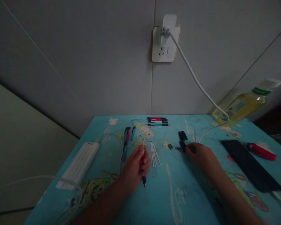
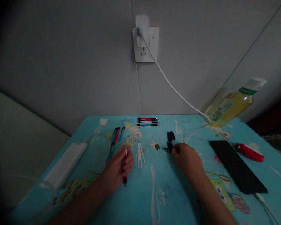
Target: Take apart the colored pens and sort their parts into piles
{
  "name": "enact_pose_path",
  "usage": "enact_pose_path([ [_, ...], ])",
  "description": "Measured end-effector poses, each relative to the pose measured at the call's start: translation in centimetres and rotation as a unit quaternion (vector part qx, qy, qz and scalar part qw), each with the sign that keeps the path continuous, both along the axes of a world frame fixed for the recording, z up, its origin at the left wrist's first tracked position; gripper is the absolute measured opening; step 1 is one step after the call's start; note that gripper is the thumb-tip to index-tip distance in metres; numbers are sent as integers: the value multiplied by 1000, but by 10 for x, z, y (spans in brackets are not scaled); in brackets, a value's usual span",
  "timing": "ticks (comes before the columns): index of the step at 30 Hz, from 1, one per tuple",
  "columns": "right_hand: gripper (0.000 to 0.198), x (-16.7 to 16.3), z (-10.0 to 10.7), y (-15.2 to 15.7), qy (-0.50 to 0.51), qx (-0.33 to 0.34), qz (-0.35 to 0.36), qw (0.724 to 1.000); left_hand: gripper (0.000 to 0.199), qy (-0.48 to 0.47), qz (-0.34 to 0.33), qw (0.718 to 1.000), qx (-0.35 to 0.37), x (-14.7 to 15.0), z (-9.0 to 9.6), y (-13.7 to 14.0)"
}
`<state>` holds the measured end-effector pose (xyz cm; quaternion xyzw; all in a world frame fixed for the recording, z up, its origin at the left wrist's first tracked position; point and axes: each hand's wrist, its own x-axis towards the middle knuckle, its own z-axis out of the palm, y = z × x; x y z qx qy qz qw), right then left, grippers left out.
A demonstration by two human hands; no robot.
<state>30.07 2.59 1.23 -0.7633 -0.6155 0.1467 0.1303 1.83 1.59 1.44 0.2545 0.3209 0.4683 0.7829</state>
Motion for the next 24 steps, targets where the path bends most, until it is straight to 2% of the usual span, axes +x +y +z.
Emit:
enact_pose_path([
  [11, 26, -1, -2, 1, -33, -3, -18, 999, 27, -11, -24, 1000, 11, 0, 2, -1],
  [15, 29, 1, 0, 2, -18, 25, -42, 999, 26, 42, -17, 998, 40, -1, 1, -1],
  [20, 32, -1, 13, 1, 95, 61, -58, 992, 30, 145, -5, 986, 86, -3, -3, 0],
  [22, 33, -7, 19, -1, 156, 69, -38, 985, 32, 232, 5, 964, 127, -6, -3, 2],
  [23, 34, -11, 21, -3, 187, 72, -23, 979, 32, 298, 16, 939, 171, -8, -3, 3],
  [24, 34, -15, 23, -5, 219, 75, -6, 973, 30, 370, 30, 899, 231, -11, -3, 4],
])
